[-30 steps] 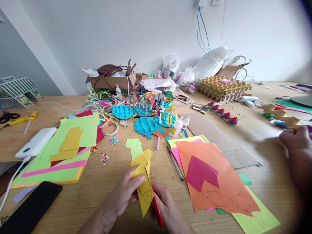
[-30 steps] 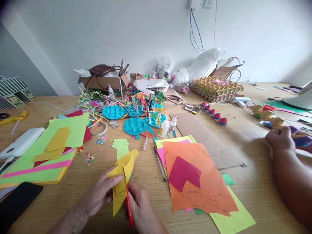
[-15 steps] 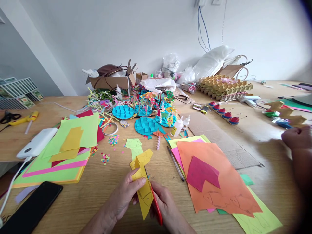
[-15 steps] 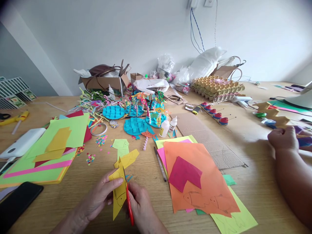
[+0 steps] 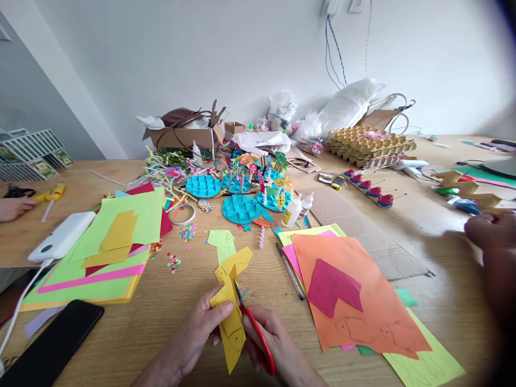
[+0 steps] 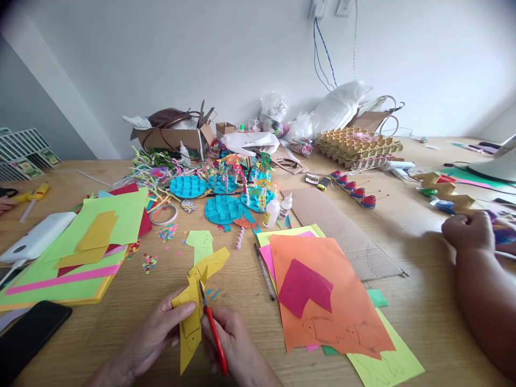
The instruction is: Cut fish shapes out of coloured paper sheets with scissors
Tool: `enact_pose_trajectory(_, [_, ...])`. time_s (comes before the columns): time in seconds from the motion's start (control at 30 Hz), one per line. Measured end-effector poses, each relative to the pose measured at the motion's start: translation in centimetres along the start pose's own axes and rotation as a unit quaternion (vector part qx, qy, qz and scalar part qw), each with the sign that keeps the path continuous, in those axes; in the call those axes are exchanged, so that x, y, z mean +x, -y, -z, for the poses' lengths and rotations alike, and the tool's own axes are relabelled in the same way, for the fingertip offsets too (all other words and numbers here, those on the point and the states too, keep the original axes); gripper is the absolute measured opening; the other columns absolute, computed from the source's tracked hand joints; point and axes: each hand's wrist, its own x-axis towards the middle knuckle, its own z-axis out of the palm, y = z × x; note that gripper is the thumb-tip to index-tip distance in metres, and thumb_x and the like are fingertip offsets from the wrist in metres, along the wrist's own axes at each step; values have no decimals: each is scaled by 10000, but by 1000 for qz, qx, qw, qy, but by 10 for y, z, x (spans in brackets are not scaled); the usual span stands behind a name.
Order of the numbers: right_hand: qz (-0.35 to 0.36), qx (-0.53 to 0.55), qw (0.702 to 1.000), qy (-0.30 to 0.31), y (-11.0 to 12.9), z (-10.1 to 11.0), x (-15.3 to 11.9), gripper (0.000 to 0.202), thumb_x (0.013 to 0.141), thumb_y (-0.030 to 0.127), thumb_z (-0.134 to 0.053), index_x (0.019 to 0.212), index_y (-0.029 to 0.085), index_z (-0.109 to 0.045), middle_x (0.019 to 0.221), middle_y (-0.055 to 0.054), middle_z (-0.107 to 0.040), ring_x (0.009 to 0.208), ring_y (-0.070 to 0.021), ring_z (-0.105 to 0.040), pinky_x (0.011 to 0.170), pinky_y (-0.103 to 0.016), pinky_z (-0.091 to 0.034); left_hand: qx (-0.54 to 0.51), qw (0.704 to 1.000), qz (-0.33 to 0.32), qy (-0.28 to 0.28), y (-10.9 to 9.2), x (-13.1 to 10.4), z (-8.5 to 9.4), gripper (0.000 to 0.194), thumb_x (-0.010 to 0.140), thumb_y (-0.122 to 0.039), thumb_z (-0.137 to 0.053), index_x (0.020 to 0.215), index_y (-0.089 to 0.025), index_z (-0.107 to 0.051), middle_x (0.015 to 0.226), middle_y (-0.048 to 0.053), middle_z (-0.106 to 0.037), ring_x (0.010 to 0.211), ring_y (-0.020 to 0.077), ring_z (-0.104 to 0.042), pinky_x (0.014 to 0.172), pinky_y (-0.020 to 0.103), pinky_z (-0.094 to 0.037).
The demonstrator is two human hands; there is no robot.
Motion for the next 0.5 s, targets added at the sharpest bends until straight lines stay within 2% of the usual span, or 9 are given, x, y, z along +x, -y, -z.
enact_pose_trajectory(0.1, [-14, 23, 999, 36, -1, 2, 0, 519, 791, 635, -392, 697, 145, -535, 454, 68, -405, 348, -53, -364, 339, -151, -274, -4, 1000, -21, -11, 0, -2, 9, 294, 658, -435, -667, 745, -166, -587, 556, -41, -516, 478, 72, -410, 414, 173, -265])
enact_pose_trajectory(0.17, [-29, 38, 998, 45, -3, 3, 2, 493, 788, 624, -411, 690, 151, -506, 427, 74, -412, 324, -49, -365, 321, -145, -251, -10, 999, -32, -25, -2, -3, 15, 255, 672, -410, -664, 737, -171, -604, 580, -28, -562, 502, 86, -449, 439, 180, -301])
enact_pose_trajectory(0.27, [-43, 48, 997, 41, -6, 3, 4, 481, 783, 621, -419, 682, 156, -486, 397, 78, -415, 305, -49, -362, 303, -145, -228, -5, 996, -64, -60, -6, -3, 23, 201, 691, -373, -656, 767, -187, -644, 677, -8, -635, 638, 132, -528, 587, 217, -400])
enact_pose_trajectory(0.33, [-46, 44, 997, 39, -6, 3, 5, 479, 782, 624, -413, 681, 160, -478, 396, 79, -414, 303, -52, -360, 297, -147, -225, 29, 994, -83, -66, -7, -2, 27, 227, 697, -367, -648, 848, -199, -667, 781, 10, -668, 757, 172, -558, 695, 250, -422])
enact_pose_trajectory(0.43, [-43, 6, 999, 28, -2, 5, 5, 455, 804, 599, -395, 676, 168, -463, 429, 74, -413, 325, -58, -372, 309, -153, -246, 120, 986, -109, -31, -5, 0, 31, 289, 687, -350, -656, 940, -211, -681, 1005, 53, -660, 937, 232, -566, 811, 296, -427])
enact_pose_trajectory(0.5, [-31, -37, 999, 10, 1, 9, 4, 417, 833, 549, -384, 651, 178, -442, 468, 71, -400, 360, -63, -384, 339, -163, -280, 199, 971, -131, -2, -2, 0, 33, 217, 707, -322, -636, 882, -218, -708, 1149, 71, -610, 1053, 259, -533, 897, 322, -399])
